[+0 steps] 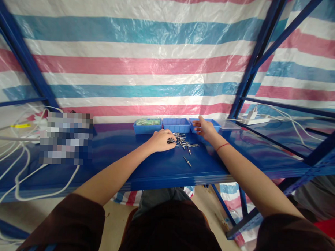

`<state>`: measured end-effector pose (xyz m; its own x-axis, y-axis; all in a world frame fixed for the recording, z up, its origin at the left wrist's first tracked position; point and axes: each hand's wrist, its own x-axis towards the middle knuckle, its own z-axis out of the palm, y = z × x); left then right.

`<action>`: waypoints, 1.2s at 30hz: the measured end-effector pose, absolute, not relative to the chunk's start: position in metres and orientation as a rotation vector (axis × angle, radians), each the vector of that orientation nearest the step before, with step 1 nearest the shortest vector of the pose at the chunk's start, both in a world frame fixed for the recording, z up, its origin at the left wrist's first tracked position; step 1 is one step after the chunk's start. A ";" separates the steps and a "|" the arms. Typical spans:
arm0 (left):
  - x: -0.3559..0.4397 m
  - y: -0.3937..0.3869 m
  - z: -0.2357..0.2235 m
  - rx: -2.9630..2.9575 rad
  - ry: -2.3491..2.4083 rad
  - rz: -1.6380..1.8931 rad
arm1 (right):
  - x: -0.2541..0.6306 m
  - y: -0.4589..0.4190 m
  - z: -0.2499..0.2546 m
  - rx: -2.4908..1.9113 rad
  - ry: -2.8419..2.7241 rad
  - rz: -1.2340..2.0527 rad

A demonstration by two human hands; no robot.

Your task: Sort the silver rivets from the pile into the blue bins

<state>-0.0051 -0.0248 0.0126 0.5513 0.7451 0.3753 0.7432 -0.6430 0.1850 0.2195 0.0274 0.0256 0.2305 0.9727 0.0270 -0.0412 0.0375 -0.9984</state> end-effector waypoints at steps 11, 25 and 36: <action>-0.002 -0.025 0.011 2.898 1.285 0.714 | 0.196 0.012 0.024 -1.080 -1.940 0.768; -0.001 -0.010 0.003 2.211 1.162 1.285 | 0.191 0.008 0.020 -0.827 -2.123 1.054; -0.001 -0.011 0.007 2.137 1.130 1.402 | 0.188 0.004 0.022 -0.843 -2.075 1.042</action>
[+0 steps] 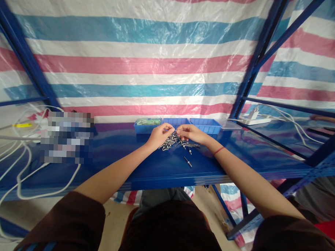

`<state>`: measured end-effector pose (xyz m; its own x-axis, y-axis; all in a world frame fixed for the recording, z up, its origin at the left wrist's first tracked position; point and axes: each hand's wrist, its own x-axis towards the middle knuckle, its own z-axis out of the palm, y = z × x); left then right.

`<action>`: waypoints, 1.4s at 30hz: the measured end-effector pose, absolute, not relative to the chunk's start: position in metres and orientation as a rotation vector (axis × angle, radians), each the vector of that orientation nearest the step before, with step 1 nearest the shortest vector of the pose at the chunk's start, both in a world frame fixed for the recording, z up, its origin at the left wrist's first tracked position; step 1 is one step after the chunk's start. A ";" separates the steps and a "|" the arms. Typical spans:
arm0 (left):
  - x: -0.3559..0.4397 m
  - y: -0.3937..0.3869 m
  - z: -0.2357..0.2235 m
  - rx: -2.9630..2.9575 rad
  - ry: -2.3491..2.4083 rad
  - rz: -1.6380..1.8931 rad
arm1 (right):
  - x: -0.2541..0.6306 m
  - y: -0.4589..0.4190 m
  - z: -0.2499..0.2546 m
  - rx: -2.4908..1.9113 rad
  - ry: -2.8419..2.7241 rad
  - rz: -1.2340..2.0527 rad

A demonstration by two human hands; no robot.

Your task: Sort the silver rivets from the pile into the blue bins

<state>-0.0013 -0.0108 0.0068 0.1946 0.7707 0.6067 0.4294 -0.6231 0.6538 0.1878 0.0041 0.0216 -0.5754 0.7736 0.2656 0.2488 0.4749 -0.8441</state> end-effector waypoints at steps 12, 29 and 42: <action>-0.001 -0.012 0.009 2.196 1.124 1.455 | 0.183 0.003 0.023 -0.798 -1.937 0.874; -0.006 -0.014 0.005 2.657 1.178 1.073 | 0.217 0.022 0.028 -1.148 -1.605 -0.036; 0.004 -0.026 0.004 2.930 1.259 0.726 | 0.219 0.026 0.023 -1.391 -1.636 -0.184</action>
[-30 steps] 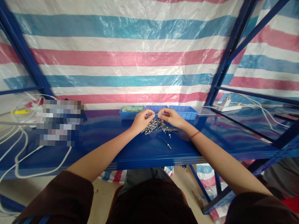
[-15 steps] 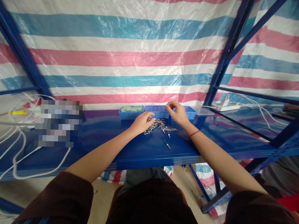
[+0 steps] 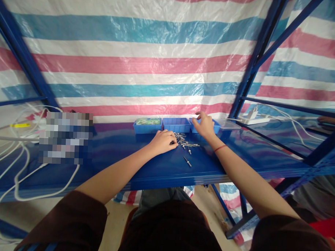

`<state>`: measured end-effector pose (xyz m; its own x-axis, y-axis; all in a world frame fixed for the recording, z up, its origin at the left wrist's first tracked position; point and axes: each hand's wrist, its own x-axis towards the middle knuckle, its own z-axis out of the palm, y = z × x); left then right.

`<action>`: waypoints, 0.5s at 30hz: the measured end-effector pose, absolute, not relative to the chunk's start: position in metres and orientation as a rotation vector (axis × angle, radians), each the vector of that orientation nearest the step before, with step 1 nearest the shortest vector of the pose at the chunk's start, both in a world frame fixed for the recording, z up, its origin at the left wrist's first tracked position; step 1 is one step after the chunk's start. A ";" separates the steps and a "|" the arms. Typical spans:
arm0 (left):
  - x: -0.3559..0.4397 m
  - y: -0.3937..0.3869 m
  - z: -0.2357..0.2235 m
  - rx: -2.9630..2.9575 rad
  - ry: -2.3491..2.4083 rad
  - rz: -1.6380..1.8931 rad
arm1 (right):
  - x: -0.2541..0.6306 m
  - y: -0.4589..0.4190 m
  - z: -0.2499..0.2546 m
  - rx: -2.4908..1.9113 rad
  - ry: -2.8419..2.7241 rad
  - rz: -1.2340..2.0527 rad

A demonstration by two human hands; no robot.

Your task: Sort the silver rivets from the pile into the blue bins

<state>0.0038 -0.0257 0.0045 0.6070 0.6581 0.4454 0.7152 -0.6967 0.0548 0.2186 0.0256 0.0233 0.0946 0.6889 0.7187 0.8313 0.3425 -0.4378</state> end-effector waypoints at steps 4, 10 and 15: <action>0.005 -0.025 0.004 -2.631 -1.148 -0.610 | 0.206 0.019 0.024 -1.068 -2.134 0.095; 0.000 -0.021 0.005 -2.464 -1.234 -0.656 | 0.190 0.008 0.020 -0.848 -2.412 0.316; -0.002 -0.018 0.009 -2.508 -1.262 -0.843 | 0.183 0.002 0.020 -0.810 -2.380 0.371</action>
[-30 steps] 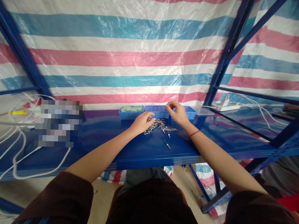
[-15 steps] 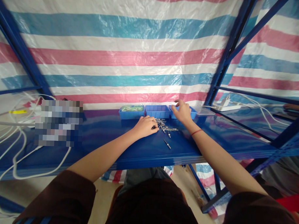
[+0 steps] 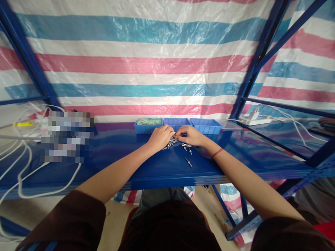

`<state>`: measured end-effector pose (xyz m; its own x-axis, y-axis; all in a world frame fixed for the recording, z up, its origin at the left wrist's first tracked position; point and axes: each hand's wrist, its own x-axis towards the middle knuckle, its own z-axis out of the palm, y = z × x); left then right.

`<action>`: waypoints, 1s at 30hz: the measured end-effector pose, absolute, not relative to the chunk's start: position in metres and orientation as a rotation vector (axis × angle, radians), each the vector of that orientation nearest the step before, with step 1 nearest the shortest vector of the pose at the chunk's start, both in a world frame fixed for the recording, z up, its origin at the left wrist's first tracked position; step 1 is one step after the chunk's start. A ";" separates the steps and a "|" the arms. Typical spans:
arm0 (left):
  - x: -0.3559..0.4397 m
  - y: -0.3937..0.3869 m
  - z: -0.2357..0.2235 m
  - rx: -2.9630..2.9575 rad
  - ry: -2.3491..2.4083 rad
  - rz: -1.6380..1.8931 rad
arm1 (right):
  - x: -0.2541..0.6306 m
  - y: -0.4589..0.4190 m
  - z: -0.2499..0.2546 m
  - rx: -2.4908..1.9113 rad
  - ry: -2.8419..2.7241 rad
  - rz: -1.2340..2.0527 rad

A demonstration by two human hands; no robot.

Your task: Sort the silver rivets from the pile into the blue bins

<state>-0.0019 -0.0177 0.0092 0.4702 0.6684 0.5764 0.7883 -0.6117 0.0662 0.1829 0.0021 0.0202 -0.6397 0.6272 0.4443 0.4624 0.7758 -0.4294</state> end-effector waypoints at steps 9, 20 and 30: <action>-0.007 -0.014 0.011 -2.644 -1.214 -1.324 | 0.184 0.006 0.019 -0.832 -2.215 0.526; -0.003 -0.016 0.014 -2.632 -1.200 -1.407 | 0.182 0.001 0.021 -0.846 -2.217 0.540; -0.006 -0.017 0.017 -2.562 -1.161 -1.523 | 0.180 0.003 0.018 -0.831 -2.229 0.463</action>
